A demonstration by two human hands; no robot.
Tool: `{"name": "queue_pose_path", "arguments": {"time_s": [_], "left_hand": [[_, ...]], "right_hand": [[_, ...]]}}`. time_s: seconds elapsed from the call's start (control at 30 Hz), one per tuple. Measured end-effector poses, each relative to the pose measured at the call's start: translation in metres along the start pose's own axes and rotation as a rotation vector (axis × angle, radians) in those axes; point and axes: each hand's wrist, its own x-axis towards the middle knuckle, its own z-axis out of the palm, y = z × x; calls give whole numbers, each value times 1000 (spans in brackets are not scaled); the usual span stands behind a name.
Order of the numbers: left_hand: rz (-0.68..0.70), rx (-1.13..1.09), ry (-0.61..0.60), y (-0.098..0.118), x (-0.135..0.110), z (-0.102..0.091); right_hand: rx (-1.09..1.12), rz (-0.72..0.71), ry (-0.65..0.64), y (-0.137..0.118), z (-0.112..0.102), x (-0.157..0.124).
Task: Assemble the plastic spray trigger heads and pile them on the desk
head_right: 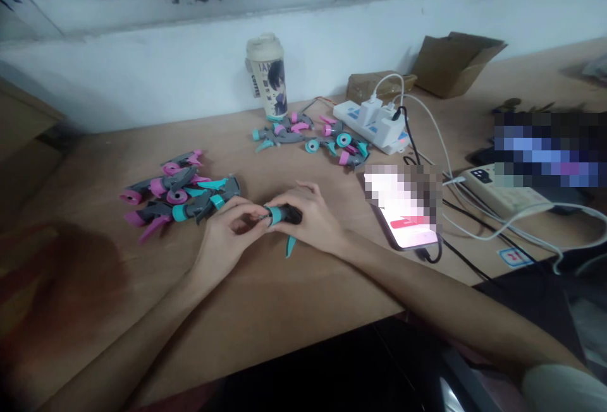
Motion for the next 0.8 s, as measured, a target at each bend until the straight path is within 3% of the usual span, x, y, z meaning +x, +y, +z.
{"name": "queue_pose_path", "arguments": {"time_s": [0.33,0.53,0.8], "left_hand": [[91,40,-180,1,7,-14],[63,90,-64,2,5,-10],[177,91,-61,4,-2,-9]], "right_hand": [[4,-11,-38,1,0,-2],[-22,19,26,0,-1,0],[-29,53,75,1,-4,1]]}}
